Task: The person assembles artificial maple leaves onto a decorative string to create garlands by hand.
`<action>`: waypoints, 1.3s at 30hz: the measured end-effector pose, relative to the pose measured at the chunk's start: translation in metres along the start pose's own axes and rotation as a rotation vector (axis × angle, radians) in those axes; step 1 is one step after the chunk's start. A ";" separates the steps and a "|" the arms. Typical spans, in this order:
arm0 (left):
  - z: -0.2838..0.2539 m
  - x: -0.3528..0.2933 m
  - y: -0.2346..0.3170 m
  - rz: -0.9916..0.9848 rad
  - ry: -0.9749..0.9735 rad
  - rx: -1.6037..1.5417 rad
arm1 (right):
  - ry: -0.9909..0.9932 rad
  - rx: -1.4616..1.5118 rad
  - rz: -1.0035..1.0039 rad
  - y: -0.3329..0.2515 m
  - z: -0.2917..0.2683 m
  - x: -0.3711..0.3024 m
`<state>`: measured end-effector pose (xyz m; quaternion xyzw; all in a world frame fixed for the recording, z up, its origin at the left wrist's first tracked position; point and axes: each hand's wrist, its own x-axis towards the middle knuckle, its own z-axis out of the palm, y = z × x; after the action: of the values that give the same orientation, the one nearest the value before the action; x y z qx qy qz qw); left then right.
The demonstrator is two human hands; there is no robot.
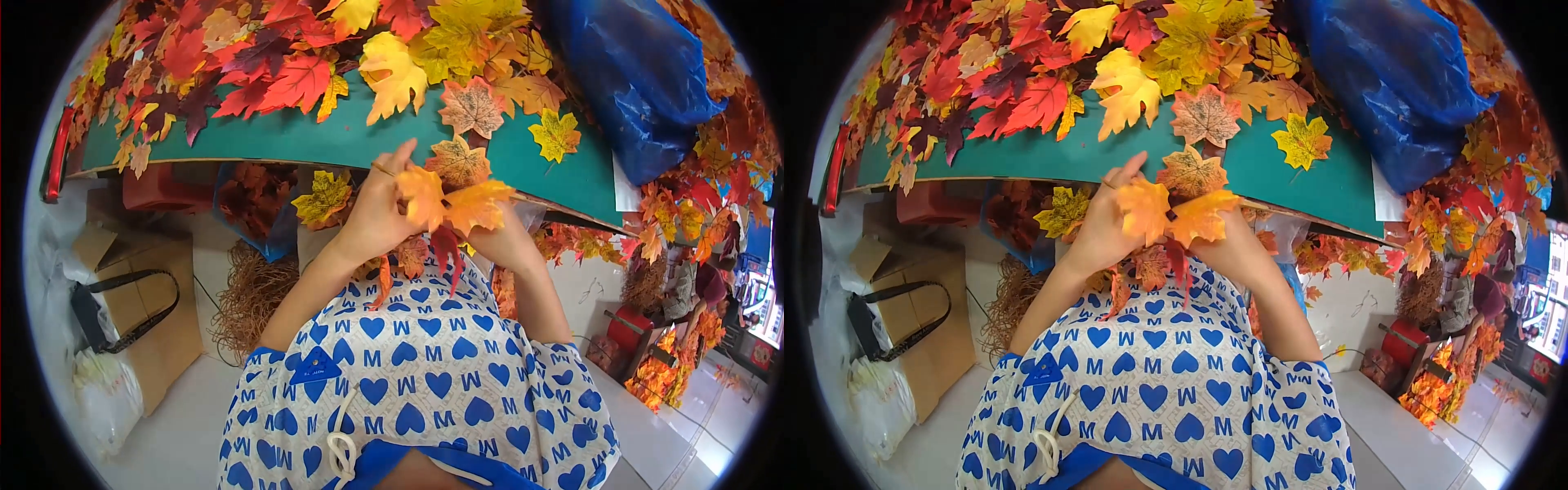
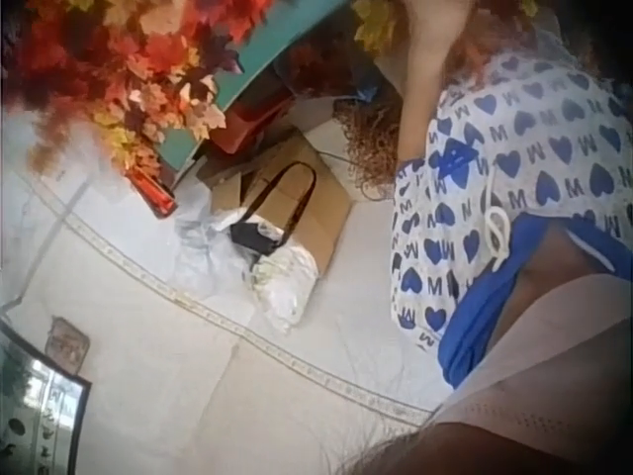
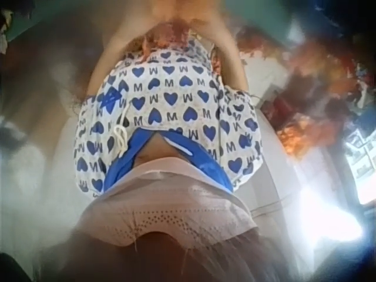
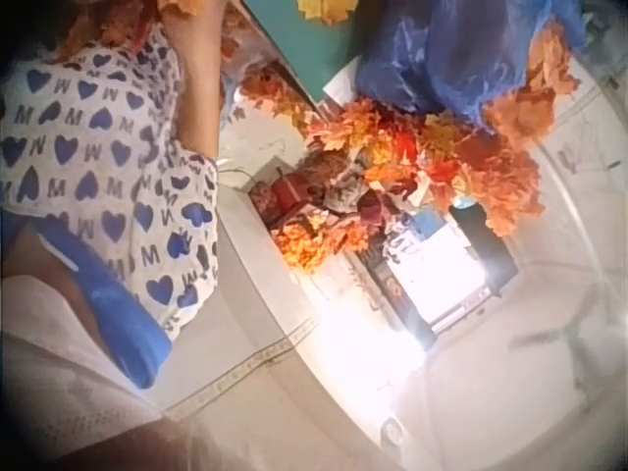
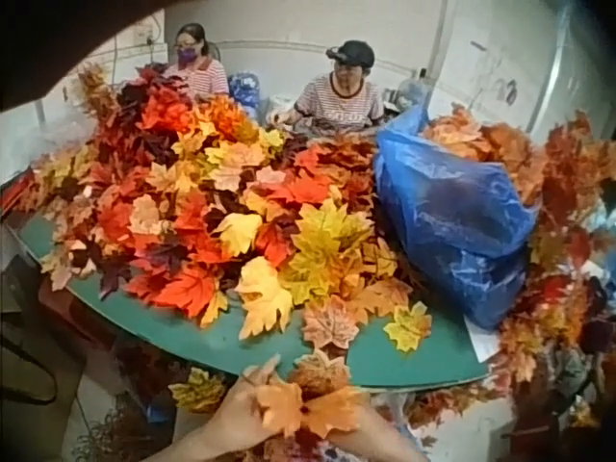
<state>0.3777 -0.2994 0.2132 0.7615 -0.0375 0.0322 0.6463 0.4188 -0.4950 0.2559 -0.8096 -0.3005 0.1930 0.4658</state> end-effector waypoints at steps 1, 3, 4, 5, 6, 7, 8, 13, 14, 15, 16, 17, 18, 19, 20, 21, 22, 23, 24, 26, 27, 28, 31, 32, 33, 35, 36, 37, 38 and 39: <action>-0.003 -0.002 -0.003 0.120 -0.003 0.119 | 0.014 -0.132 -0.010 -0.020 -0.006 0.001; -0.005 0.000 0.005 0.105 -0.003 0.095 | -0.071 -0.054 0.156 -0.053 -0.016 -0.009; -0.006 -0.001 0.008 0.086 -0.003 0.080 | -0.158 0.034 0.318 -0.062 -0.017 -0.012; -0.006 -0.003 0.001 0.044 -0.004 0.000 | -0.132 0.177 0.161 -0.069 -0.008 -0.011; -0.006 -0.001 0.006 0.050 -0.010 -0.007 | -0.089 0.313 0.014 -0.079 0.002 -0.008; -0.005 0.001 0.011 -0.062 -0.048 -0.161 | -0.055 -0.017 -0.322 -0.076 0.007 0.003; -0.005 0.002 0.014 -0.175 -0.087 -0.314 | -0.051 -0.020 -0.322 -0.070 0.013 0.011; 0.000 -0.008 0.012 -0.179 0.017 -0.279 | 0.311 -0.019 -0.153 -0.033 0.034 0.015; 0.001 -0.010 0.009 -0.176 0.023 -0.279 | 0.250 0.186 0.004 -0.029 0.037 0.013; 0.003 -0.011 0.011 -0.165 0.017 -0.201 | 0.256 -0.007 -0.036 -0.032 0.035 0.015; 0.004 -0.012 0.012 -0.154 0.012 -0.124 | 0.255 -0.010 -0.038 -0.031 0.035 0.016; 0.004 -0.014 0.013 -0.152 0.014 -0.126 | 0.257 -0.130 -0.145 -0.030 0.036 0.016; 0.004 -0.016 0.016 -0.170 -0.006 -0.186 | 0.256 -0.247 -0.252 -0.030 0.036 0.017; 0.004 -0.018 0.018 -0.188 -0.026 -0.246 | 0.322 -0.227 -0.239 -0.034 0.039 0.017; 0.004 -0.020 0.018 -0.206 -0.046 -0.306 | 0.317 -0.226 -0.241 -0.034 0.040 0.016; -0.001 -0.024 0.010 -0.209 -0.110 -0.442 | 0.359 -0.243 -0.222 -0.034 0.040 0.016; -0.006 -0.029 0.005 -0.210 -0.101 -0.442 | 0.399 -0.258 -0.203 -0.034 0.041 0.017; -0.011 -0.033 0.001 -0.311 -0.099 -0.710 | 0.391 -0.255 -0.207 -0.033 0.041 0.018; -0.014 -0.037 0.000 -0.405 -0.106 -0.981 | 0.371 -0.194 -0.179 -0.033 0.040 0.016; -0.016 -0.038 -0.003 -0.386 -0.045 -1.135 | 0.350 -0.136 -0.155 -0.034 0.038 0.014; -0.018 -0.037 -0.008 -0.369 0.094 -1.140 | 0.330 -0.160 -0.192 -0.035 0.038 0.014; -0.022 -0.036 -0.011 -0.349 0.232 -1.142 | 0.312 -0.185 -0.230 -0.036 0.039 0.015; -0.028 -0.036 -0.008 -0.405 0.229 -1.235 | 0.289 -0.314 -0.334 -0.028 0.046 0.014; -0.028 -0.037 -0.006 -0.401 0.209 -1.292 | 0.288 -0.395 -0.398 -0.025 0.049 0.014; -0.029 -0.037 0.001 -0.422 0.214 -1.301 | 0.263 -0.333 -0.372 -0.023 0.055 0.014; -0.028 -0.041 -0.002 -0.390 0.168 -1.354 | 0.204 -0.243 -0.318 -0.032 0.052 0.011; -0.027 -0.044 -0.006 -0.367 0.129 -1.410 | 0.135 -0.148 -0.258 -0.035 0.050 0.010; -0.025 -0.045 -0.009 -0.308 0.087 -1.429 | 0.185 -0.064 -0.316 -0.032 0.048 0.011; -0.023 -0.046 -0.010 -0.300 0.076 -1.426 | 0.194 -0.071 -0.324 -0.035 0.041 0.014; -0.023 -0.046 -0.009 -0.316 0.067 -1.425 | 0.294 -0.068 -0.364 -0.043 0.031 0.017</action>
<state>0.3326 -0.2749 0.2032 0.1508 0.0809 -0.0701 0.9827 0.3994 -0.4476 0.2775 -0.7767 -0.3769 -0.0247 0.5040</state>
